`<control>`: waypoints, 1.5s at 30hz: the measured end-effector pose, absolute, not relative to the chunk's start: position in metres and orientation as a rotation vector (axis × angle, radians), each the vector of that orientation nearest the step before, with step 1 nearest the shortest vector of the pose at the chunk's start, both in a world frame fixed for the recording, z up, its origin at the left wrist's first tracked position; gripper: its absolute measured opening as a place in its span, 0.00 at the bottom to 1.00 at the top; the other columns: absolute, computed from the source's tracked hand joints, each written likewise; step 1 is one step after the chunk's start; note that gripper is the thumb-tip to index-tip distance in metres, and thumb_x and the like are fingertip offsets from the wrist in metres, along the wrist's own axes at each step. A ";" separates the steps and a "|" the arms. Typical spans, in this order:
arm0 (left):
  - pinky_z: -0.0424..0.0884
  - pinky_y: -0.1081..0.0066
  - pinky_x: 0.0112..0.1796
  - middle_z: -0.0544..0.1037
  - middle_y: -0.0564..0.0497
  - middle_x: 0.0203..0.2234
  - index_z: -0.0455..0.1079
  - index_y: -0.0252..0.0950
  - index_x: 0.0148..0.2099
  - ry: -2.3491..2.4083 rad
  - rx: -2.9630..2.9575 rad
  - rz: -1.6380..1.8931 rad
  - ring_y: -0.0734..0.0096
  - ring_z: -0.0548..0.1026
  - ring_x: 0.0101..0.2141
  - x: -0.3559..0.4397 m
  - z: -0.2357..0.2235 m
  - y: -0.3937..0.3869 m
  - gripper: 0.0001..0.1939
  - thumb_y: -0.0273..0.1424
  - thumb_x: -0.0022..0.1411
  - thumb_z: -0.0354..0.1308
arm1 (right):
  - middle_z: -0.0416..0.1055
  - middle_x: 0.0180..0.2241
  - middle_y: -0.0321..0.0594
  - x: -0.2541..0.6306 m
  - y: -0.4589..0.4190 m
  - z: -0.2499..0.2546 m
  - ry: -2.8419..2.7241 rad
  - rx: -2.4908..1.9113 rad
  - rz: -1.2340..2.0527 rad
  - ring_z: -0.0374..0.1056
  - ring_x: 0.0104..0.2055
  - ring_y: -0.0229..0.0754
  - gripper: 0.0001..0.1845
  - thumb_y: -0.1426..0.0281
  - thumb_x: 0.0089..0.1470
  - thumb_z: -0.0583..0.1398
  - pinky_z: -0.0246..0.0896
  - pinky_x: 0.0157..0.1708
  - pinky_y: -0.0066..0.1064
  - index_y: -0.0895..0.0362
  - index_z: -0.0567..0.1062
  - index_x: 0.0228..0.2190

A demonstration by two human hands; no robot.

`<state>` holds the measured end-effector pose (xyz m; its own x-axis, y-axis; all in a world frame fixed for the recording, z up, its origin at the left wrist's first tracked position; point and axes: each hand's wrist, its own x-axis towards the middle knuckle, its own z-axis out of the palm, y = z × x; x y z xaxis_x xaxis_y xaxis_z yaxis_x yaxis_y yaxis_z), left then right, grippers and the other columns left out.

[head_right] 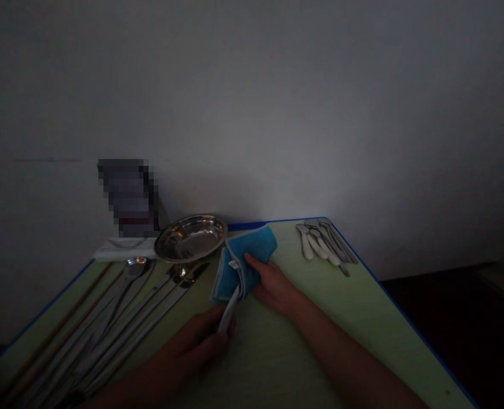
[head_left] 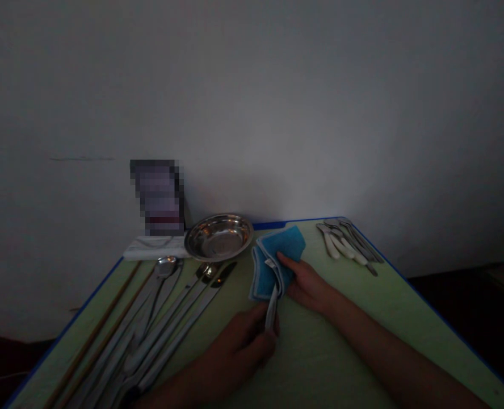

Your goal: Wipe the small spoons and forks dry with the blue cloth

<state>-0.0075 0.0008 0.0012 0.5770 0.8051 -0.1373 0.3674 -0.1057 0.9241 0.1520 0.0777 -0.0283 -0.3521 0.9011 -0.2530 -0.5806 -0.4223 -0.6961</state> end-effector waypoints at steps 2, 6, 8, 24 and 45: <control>0.62 0.77 0.28 0.65 0.56 0.23 0.61 0.37 0.33 0.953 1.712 0.476 0.72 0.64 0.26 -0.007 0.000 0.001 0.07 0.33 0.60 0.45 | 0.75 0.28 0.38 0.152 0.078 -0.028 -0.626 -0.773 1.921 0.71 0.33 0.39 0.11 0.69 0.44 0.62 0.63 0.40 0.33 0.61 0.74 0.32; 0.61 0.77 0.26 0.65 0.56 0.22 0.63 0.36 0.33 0.929 1.715 0.463 0.74 0.63 0.24 -0.005 0.001 0.001 0.11 0.36 0.63 0.44 | 0.75 0.28 0.38 0.153 0.078 -0.030 -0.648 -0.764 1.919 0.71 0.29 0.37 0.10 0.69 0.46 0.61 0.64 0.38 0.32 0.61 0.74 0.33; 0.60 0.78 0.25 0.65 0.56 0.21 0.62 0.36 0.32 0.929 1.707 0.456 0.75 0.63 0.23 -0.004 0.001 0.001 0.12 0.36 0.63 0.43 | 0.75 0.28 0.38 0.153 0.078 -0.031 -0.654 -0.760 1.915 0.71 0.29 0.37 0.10 0.69 0.46 0.61 0.64 0.38 0.31 0.61 0.74 0.32; 0.63 0.76 0.31 0.67 0.55 0.22 0.64 0.38 0.32 1.002 1.619 0.457 0.71 0.65 0.26 -0.007 0.007 0.000 0.08 0.31 0.56 0.44 | 0.75 0.27 0.38 0.154 0.078 -0.029 -0.612 -0.788 1.959 0.71 0.33 0.39 0.08 0.74 0.42 0.59 0.63 0.39 0.32 0.62 0.73 0.29; 0.63 0.76 0.31 0.68 0.56 0.21 0.65 0.38 0.29 1.027 1.629 0.486 0.71 0.65 0.26 -0.007 0.001 -0.002 0.08 0.31 0.55 0.45 | 0.76 0.31 0.39 0.153 0.076 -0.030 -0.717 -0.751 1.877 0.71 0.31 0.38 0.11 0.73 0.41 0.63 0.65 0.39 0.34 0.61 0.74 0.32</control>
